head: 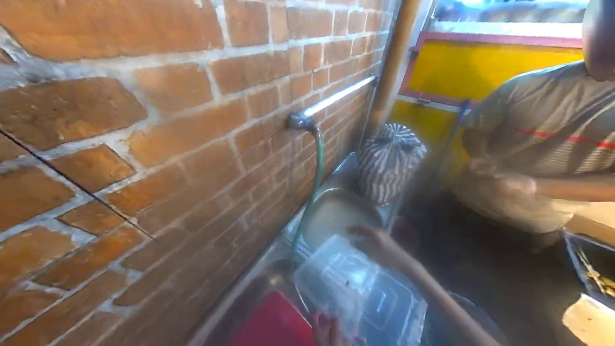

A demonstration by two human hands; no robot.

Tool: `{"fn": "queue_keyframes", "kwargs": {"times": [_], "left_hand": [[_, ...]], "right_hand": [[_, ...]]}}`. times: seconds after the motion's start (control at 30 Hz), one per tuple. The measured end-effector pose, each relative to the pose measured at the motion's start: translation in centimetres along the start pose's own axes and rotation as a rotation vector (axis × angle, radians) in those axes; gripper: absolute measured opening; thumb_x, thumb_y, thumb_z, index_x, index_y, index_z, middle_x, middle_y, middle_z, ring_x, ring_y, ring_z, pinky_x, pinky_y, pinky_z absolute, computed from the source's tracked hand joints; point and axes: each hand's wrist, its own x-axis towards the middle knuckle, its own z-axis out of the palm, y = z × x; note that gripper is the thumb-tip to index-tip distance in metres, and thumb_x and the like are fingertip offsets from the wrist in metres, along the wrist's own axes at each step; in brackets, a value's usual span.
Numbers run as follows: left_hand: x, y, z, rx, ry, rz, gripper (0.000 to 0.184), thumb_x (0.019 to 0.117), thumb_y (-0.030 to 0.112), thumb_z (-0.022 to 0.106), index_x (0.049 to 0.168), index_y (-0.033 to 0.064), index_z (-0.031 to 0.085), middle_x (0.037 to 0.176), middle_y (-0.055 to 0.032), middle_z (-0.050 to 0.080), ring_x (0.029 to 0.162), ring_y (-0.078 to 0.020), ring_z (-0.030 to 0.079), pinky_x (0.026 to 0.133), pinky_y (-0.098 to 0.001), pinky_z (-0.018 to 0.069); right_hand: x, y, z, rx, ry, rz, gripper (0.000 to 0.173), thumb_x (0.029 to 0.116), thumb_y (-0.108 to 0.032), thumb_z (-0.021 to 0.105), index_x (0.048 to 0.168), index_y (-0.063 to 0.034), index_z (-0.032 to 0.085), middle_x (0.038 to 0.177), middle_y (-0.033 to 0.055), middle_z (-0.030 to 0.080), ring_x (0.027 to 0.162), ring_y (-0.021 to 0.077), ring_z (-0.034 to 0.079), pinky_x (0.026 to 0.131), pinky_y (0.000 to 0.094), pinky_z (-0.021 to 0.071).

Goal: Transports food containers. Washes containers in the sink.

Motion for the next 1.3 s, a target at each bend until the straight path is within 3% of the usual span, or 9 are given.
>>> {"fn": "queue_keyframes", "kwargs": {"times": [0.3,0.43,0.6,0.73,0.9,0.97,1.07,1.23,1.3], "left_hand": [[17.9,-1.6,9.6,0.32,0.172,-0.3,0.061,0.1022,0.008,0.057,0.153,-0.003,0.025,0.135,-0.0379,0.048,0.103,-0.0453,0.062,0.079,-0.0552,0.0566],[22.7,-2.7,12.4,0.298,0.234,-0.408,0.054,0.1042,0.006,0.051,0.152,-0.0026,0.027,0.13,-0.0352,0.05,0.098,-0.0408,0.062,0.078,-0.0516,0.056],[25.4,-5.7,12.3,0.429,0.342,-0.389,0.048,0.1021,0.004,0.051,0.147,-0.0059,0.038,0.129,-0.036,0.052,0.099,-0.0421,0.059,0.08,-0.0558,0.0531],[25.7,-7.7,12.4,0.468,0.406,-0.326,0.046,0.1013,0.004,0.054,0.145,-0.0076,0.043,0.131,-0.0356,0.054,0.109,-0.0438,0.06,0.09,-0.0571,0.0518],[27.1,-7.3,14.0,0.486,0.5,-0.268,0.039,0.1003,0.003,0.054,0.137,-0.0091,0.051,0.133,-0.0343,0.055,0.121,-0.0439,0.055,0.102,-0.0573,0.0465],[26.5,-7.2,14.0,0.541,0.476,-0.31,0.041,0.1016,0.006,0.053,0.139,-0.0095,0.05,0.135,-0.0344,0.054,0.124,-0.0438,0.055,0.105,-0.057,0.0454],[27.0,-6.6,14.3,0.641,0.501,-0.298,0.035,0.1006,0.009,0.056,0.13,-0.0106,0.057,0.125,-0.0333,0.061,0.117,-0.0437,0.059,0.1,-0.0576,0.0475],[26.9,-5.9,14.6,0.327,0.586,-0.31,0.038,0.1021,0.004,0.053,0.139,-0.0076,0.05,0.127,-0.0342,0.056,0.109,-0.0433,0.061,0.088,-0.0567,0.0548],[27.4,-5.8,15.3,0.274,0.607,-0.314,0.041,0.1039,0.006,0.052,0.143,-0.0053,0.047,0.13,-0.0335,0.055,0.112,-0.0439,0.06,0.09,-0.0584,0.0539]], "right_hand": [[6.1,17.4,6.5,-0.131,-0.559,0.065,0.051,0.1108,-0.034,0.045,0.16,-0.0201,0.041,0.169,0.0085,0.031,0.157,0.0364,0.025,0.124,0.0673,0.0165],[14.5,24.1,7.3,-0.178,-0.499,0.156,0.049,0.1107,-0.032,0.043,0.157,-0.0176,0.045,0.166,0.013,0.037,0.155,0.0367,0.03,0.125,0.0613,0.022],[18.4,22.9,10.8,-0.287,-0.667,0.145,0.059,0.1073,-0.032,0.051,0.162,-0.0156,0.036,0.17,0.0109,0.028,0.159,0.0382,0.016,0.124,0.0703,0.0023],[19.8,24.9,10.0,-0.369,-0.632,0.353,0.048,0.1081,-0.04,0.043,0.143,-0.0107,0.059,0.145,0.0204,0.059,0.136,0.0425,0.054,0.111,0.0681,0.0395],[20.4,25.0,10.9,-0.339,-0.665,0.159,0.052,0.1042,-0.035,0.054,0.148,-0.0068,0.055,0.157,0.0168,0.048,0.15,0.0388,0.037,0.125,0.0647,0.0173],[20.9,25.8,10.3,-0.404,-0.586,0.271,0.045,0.1061,-0.039,0.047,0.139,-0.0125,0.064,0.142,0.0159,0.063,0.136,0.0385,0.055,0.114,0.0642,0.0378],[21.7,24.2,10.6,-0.435,-0.623,0.371,0.049,0.1054,-0.038,0.047,0.139,-0.0049,0.061,0.142,0.0237,0.06,0.139,0.0442,0.049,0.121,0.0673,0.0208],[21.7,27.0,8.6,-0.372,-0.629,0.243,0.046,0.1095,-0.036,0.04,0.145,-0.0141,0.059,0.138,0.019,0.065,0.131,0.0402,0.058,0.111,0.0637,0.0424],[21.5,26.2,8.3,-0.45,-0.575,0.315,0.05,0.1096,-0.039,0.036,0.147,-0.0121,0.056,0.144,0.021,0.06,0.14,0.0425,0.049,0.119,0.0673,0.0275]]}}
